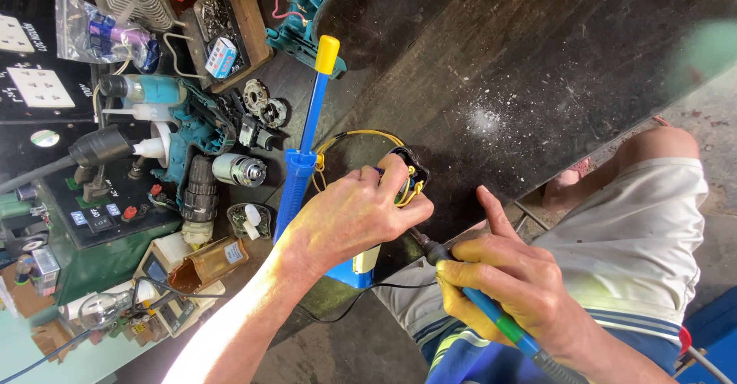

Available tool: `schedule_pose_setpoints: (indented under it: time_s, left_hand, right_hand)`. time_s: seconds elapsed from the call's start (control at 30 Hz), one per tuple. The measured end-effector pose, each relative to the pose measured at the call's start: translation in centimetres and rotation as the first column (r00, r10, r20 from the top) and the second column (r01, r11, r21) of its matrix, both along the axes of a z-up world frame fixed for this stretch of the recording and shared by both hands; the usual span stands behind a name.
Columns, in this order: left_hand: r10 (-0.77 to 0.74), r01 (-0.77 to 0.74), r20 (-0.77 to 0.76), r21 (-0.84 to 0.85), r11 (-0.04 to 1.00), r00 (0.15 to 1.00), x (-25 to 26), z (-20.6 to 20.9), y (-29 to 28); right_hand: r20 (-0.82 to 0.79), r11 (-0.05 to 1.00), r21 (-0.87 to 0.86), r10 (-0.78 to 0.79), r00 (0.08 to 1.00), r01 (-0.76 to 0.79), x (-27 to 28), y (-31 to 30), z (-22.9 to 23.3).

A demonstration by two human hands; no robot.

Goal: Soldering and desoldering components on a circuit board using a soldering iron and a manual desoldering pump.

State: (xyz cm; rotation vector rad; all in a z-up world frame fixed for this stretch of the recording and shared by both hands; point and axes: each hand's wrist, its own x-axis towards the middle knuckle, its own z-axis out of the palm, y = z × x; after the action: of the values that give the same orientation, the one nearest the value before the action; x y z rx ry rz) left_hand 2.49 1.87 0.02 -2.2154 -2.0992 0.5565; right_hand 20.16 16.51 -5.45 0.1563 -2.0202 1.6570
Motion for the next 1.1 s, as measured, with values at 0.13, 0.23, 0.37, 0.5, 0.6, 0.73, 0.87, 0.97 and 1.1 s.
schedule_pose_setpoints:
  time_s: [0.13,0.23,0.37,0.5,0.6,0.73,0.87,0.97,1.1]
  left_hand:
    - [0.013,-0.013,-0.011,0.019,1.0,1.0,0.18,-0.01,0.03]
    - [0.022,-0.022,-0.006,0.015,1.0,1.0,0.2,0.22,0.01]
    - [0.032,-0.032,0.02,0.0,0.999,0.999,0.19,0.41,-0.07]
    - [0.025,-0.025,0.02,-0.017,1.0,0.999,0.14,0.17,0.01]
    - [0.01,-0.01,-0.005,-0.023,1.0,1.0,0.16,0.08,0.17]
    - [0.0,-0.001,-0.026,-0.026,1.0,1.0,0.28,0.02,0.25]
    - [0.02,-0.022,-0.034,-0.037,0.999,0.999,0.49,-0.14,0.37]
    - [0.031,-0.032,-0.024,-0.026,0.999,0.999,0.44,-0.1,0.18]
    - [0.026,-0.026,-0.024,-0.011,1.0,0.999,0.47,0.06,0.27]
  right_hand:
    - [-0.021,0.996,0.051,-0.074,0.997,0.075,0.05,-0.69,0.12]
    - [-0.014,0.995,0.055,-0.088,0.996,0.089,0.1,-0.82,0.29]
    - [-0.01,0.996,0.048,-0.073,0.997,0.073,0.18,-0.76,0.35]
    - [-0.023,0.996,0.046,-0.072,0.997,0.073,0.17,-0.8,0.16]
    - [-0.012,0.997,0.051,-0.064,0.998,0.065,0.27,-0.71,0.0]
    - [-0.022,0.997,0.044,-0.069,0.997,0.07,0.29,-0.77,-0.05]
    - [-0.023,0.997,0.038,-0.072,0.997,0.073,0.25,-0.69,-0.01]
    - [-0.018,0.998,0.034,-0.061,0.998,0.062,0.29,-0.62,0.11]
    - [-0.028,0.999,0.023,-0.044,0.999,0.045,0.44,-0.56,-0.15]
